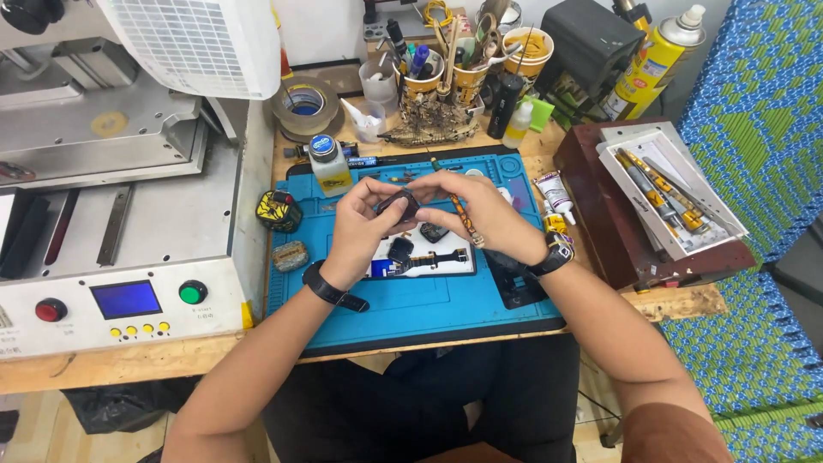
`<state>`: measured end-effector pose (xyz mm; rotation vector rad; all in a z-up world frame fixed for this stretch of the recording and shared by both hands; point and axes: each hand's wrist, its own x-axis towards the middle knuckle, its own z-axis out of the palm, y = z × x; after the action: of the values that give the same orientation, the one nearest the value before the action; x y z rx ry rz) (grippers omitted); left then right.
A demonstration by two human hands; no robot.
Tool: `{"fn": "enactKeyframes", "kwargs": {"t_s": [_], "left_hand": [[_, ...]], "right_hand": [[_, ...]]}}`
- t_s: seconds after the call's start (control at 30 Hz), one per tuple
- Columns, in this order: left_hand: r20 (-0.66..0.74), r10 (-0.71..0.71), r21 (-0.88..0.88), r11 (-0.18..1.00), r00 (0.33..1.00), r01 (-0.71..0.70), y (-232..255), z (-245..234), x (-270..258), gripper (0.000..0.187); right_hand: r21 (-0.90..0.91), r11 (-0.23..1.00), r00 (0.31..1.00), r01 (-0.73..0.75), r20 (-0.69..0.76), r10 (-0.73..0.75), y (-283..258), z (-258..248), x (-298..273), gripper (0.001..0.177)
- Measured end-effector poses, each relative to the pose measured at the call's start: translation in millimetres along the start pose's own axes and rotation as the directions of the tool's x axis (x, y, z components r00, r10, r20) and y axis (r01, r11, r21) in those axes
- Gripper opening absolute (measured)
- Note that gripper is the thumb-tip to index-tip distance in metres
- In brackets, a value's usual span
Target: The person uses a small screwdriver to manipulate a dark rectangular electronic component on a blue work mat. They repeatedly pry and adjust the component, occasionally pausing to hold it or rest their hand on their arm.
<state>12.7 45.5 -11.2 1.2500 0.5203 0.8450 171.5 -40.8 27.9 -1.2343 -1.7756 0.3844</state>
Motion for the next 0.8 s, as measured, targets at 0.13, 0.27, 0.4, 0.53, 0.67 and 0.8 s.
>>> {"fn": "enactKeyframes", "kwargs": {"t_s": [0.13, 0.27, 0.4, 0.53, 0.67, 0.8], "left_hand": [[-0.002, 0.013, 0.007, 1.0, 1.0, -0.012, -4.4, -0.3, 0.5, 0.018], [0.008, 0.01, 0.022, 1.0, 1.0, -0.011, -4.7, 0.4, -0.5, 0.019], [0.022, 0.012, 0.008, 1.0, 1.0, -0.012, -4.0, 1.5, -1.3, 0.019], [0.026, -0.007, -0.002, 1.0, 1.0, 0.007, -0.8, 1.9, -3.9, 0.019], [0.05, 0.009, -0.01, 1.0, 0.999, -0.009, -1.3, 1.4, -3.7, 0.019], [0.057, 0.013, -0.014, 1.0, 0.998, -0.013, -4.1, -0.1, -2.6, 0.02]], "right_hand": [[0.004, 1.0, 1.0, 0.003, 0.007, -0.003, 3.1, 0.1, -0.6, 0.033], [0.006, 1.0, 1.0, 0.002, 0.021, -0.002, 2.5, -0.7, -0.3, 0.036], [0.003, 1.0, 0.999, -0.014, 0.04, 0.014, -2.4, -1.1, 0.9, 0.033], [0.006, 1.0, 0.998, -0.017, 0.058, 0.017, -5.1, -0.4, 1.5, 0.031], [0.004, 1.0, 0.998, -0.018, 0.058, 0.017, -6.6, -1.3, 2.4, 0.029], [0.003, 1.0, 0.998, -0.017, 0.057, 0.017, -6.2, -1.4, 1.3, 0.028]]}}
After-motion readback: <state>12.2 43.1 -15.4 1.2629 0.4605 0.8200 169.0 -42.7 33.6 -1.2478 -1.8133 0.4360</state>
